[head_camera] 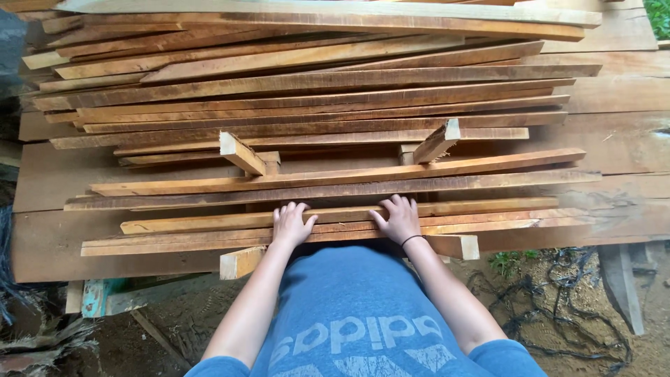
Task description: Stacking thin wooden strips onto a rack in a woodworking shop.
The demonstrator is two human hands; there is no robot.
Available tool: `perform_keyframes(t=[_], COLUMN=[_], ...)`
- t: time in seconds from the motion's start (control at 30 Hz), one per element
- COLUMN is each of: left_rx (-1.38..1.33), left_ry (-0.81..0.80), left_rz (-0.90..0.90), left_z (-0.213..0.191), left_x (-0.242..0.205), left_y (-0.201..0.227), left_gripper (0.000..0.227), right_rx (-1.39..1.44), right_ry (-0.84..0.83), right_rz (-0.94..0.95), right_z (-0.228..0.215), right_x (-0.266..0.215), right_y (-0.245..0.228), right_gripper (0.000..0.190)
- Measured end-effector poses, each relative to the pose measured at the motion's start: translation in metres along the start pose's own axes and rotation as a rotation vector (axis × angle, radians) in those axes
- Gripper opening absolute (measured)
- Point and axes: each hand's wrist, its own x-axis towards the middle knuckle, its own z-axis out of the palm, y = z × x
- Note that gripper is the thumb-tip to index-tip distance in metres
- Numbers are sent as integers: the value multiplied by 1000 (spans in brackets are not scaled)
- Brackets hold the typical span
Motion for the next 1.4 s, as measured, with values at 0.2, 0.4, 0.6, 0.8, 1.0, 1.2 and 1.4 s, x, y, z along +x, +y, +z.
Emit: perform_keyframes(t=[0.2, 0.4, 0.6, 0.8, 1.0, 1.2, 1.4], left_rx=[5, 122, 88, 3, -49, 42, 339], left_ry=[130, -1, 5, 96, 158, 210, 621], left_rz=[91, 48, 43, 65, 173, 189, 171], left_z=[-8, -13, -14, 14, -21, 16, -2], left_x=[-28, -19, -1, 1, -51, -23, -16], left_y=[2, 4, 4, -19, 2, -11, 3], left_gripper=[33, 43, 49, 34, 35, 39, 60], right_rx=[86, -44, -132, 41, 107, 130, -35], right_ry=[-35, -289, -128, -118, 7, 20, 387], right_rz=[10, 85, 15, 45, -128, -82, -71], right_z=[-8, -16, -9, -6, -19, -8, -21], right_x=[-12, 2, 4, -3, -25, -20, 2], right_y=[-4, -16, -8, -4, -9, -10, -19], right_gripper=[44, 53, 52, 47, 37, 35, 48])
